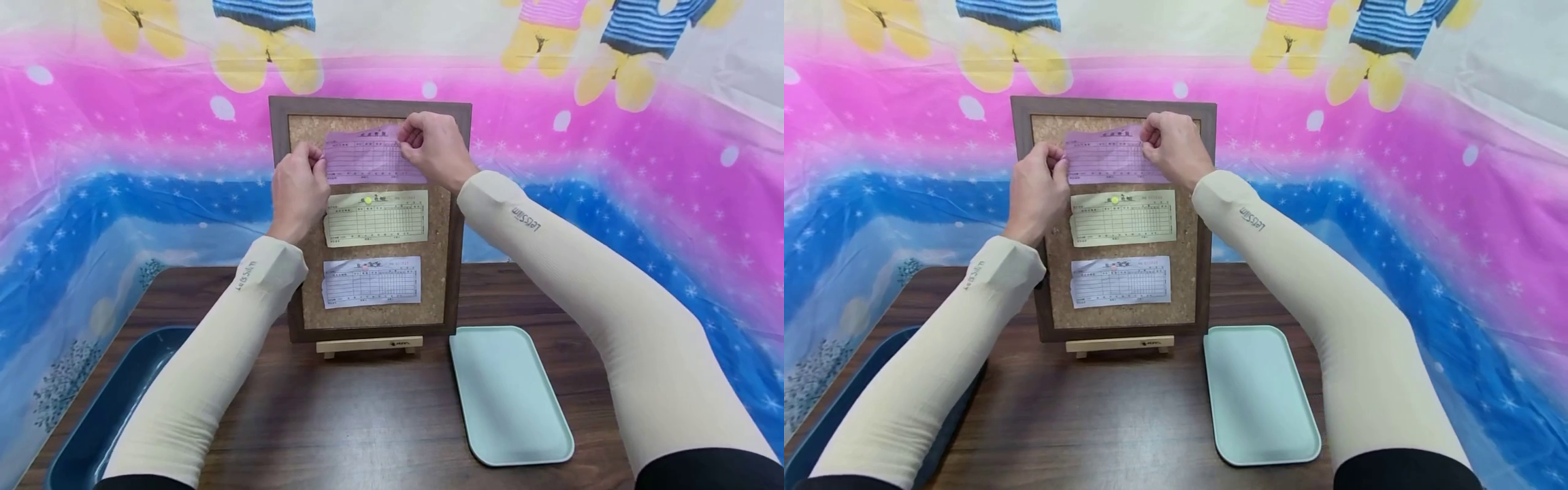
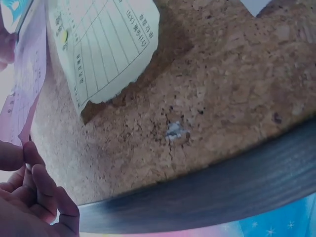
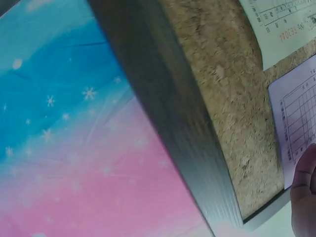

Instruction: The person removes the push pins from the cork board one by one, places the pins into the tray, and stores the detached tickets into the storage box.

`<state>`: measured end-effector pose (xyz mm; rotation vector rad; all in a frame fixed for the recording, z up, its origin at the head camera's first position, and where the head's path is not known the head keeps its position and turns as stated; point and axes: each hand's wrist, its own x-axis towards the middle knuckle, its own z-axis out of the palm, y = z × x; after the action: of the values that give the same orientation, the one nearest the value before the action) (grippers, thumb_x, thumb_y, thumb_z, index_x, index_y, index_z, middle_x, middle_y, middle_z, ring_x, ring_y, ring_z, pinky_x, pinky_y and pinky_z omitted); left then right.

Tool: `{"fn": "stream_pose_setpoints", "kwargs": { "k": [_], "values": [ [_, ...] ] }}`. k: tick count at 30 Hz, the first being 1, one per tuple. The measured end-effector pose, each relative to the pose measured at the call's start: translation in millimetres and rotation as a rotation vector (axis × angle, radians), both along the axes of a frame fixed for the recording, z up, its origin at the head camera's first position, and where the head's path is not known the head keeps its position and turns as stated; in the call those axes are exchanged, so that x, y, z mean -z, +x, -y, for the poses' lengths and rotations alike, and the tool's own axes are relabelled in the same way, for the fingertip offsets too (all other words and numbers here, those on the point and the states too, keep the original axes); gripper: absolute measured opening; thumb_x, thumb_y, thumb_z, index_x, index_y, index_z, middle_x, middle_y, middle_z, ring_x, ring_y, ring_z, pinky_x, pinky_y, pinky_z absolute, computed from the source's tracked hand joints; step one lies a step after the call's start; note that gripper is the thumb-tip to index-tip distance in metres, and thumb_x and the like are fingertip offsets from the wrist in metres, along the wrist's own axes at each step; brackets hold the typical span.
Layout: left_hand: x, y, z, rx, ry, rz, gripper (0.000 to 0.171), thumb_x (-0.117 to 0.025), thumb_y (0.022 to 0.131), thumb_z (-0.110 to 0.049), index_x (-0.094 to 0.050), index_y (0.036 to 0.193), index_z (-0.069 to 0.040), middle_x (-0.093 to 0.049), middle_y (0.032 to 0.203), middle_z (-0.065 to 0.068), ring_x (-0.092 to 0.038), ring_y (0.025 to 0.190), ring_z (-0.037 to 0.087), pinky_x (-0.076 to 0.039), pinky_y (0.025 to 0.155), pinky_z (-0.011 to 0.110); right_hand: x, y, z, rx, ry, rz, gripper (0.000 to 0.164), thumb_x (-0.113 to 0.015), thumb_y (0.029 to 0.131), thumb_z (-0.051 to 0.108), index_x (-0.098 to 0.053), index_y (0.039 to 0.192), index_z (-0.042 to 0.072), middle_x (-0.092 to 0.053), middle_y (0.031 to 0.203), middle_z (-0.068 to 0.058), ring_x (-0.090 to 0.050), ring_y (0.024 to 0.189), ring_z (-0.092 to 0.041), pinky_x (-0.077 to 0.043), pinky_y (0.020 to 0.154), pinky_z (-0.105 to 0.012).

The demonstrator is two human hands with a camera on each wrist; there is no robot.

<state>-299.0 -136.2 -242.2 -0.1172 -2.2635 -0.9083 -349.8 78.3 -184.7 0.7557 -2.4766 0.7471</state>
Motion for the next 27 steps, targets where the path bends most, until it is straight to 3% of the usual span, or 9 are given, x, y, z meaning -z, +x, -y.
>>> {"fn": "stream_pose_setpoints", "kwargs": {
  "k": [10,27],
  "values": [
    [-0.5,6.9,9,0.044,0.057,0.003,0.017,-0.049,0.098,-0.013,-0.057,0.105,0.001,-0.062,0.091,0.014,-0.057,0.079,0.026,-0.041,0.071,0.038,-3.3,5.4,-22,-0.025,-0.028,0.031,0.007,-0.058,0.089,0.005,-0.065,0.09,0.003,-0.062,0.084,-0.004,-0.056,0.075,-0.012,-0.046,0.072,-0.02],
    [-2.9,24.3,30,0.044,0.131,0.003,0.022,-0.044,0.1,-0.016,-0.053,0.109,0.002,-0.057,0.092,0.014,-0.049,0.075,0.021,-0.037,0.064,0.03,1.4,18.7,-45,-0.052,0.02,0.041,0.006,-0.062,0.088,0.005,-0.066,0.09,0.001,-0.063,0.084,-0.004,-0.056,0.075,-0.013,-0.047,0.072,-0.023]
  ]
}}
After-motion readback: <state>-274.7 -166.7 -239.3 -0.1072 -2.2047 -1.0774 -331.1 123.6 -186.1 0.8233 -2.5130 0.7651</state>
